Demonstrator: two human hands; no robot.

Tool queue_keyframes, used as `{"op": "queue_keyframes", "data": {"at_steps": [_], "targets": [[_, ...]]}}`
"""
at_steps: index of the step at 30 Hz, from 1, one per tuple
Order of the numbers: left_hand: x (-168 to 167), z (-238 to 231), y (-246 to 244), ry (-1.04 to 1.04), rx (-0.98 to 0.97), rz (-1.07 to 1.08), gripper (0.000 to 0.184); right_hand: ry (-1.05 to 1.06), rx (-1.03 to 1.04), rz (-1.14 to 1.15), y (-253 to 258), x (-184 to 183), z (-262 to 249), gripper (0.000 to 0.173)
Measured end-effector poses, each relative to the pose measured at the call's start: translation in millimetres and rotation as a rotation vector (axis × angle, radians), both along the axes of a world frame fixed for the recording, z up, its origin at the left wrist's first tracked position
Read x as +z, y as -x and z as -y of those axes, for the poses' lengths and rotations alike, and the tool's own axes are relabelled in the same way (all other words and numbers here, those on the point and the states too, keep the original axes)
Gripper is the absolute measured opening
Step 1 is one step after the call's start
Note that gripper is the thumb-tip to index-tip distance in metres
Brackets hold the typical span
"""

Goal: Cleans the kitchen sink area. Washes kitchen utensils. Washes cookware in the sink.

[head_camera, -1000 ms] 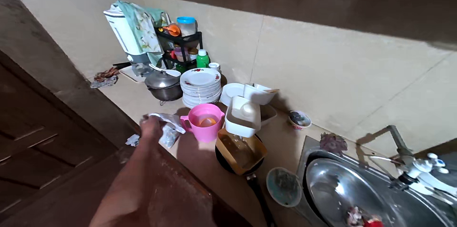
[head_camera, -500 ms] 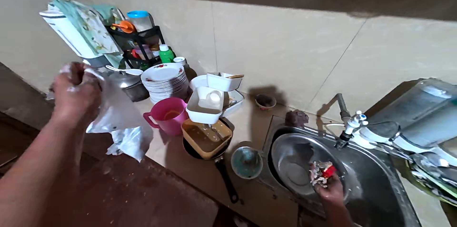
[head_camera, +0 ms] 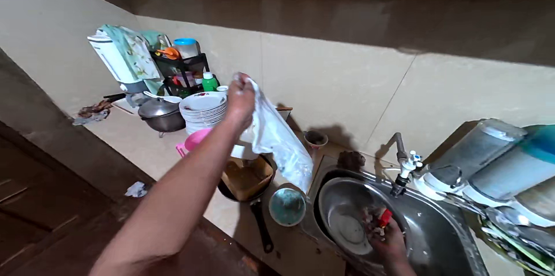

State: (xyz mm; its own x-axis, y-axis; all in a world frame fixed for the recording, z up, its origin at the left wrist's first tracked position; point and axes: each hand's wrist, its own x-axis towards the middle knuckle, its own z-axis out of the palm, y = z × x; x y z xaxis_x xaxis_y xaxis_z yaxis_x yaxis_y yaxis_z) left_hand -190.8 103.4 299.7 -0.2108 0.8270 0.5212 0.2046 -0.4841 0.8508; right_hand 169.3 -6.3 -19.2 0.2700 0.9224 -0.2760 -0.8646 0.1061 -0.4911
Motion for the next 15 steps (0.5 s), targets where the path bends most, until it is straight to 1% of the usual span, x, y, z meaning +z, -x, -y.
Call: {"op": "queue_keyframes", "data": {"at_steps": [2, 6, 8, 10, 11, 15], "targets": [[-26, -10, -30, 0.068, -0.073, -0.117, 0.023, -0.016, 0.012, -0.03, 2, 3, 2, 0.05], [-105, -28, -85, 0.286, -0.2, -0.472, 0.032, 0.045, -0.009, -0.068, 9, 11, 5, 0.046], [-143, -30, -104, 0.355, -0.29, -0.597, 0.033, 0.057, -0.018, -0.061, 13, 16, 7, 0.046], [-169, -27, -117, 0.381, -0.352, -0.595, 0.032, 0.07, -0.02, -0.044, 17, 22, 10, 0.047], [-175, -26, -122, 0.397, -0.377, -0.583, 0.032, 0.077, -0.022, -0.031, 20, 24, 10, 0.047], [-181, -25, -125, 0.39, -0.531, -0.491, 0.035, 0.063, -0.013, -0.001, 28, 30, 15, 0.05]]}}
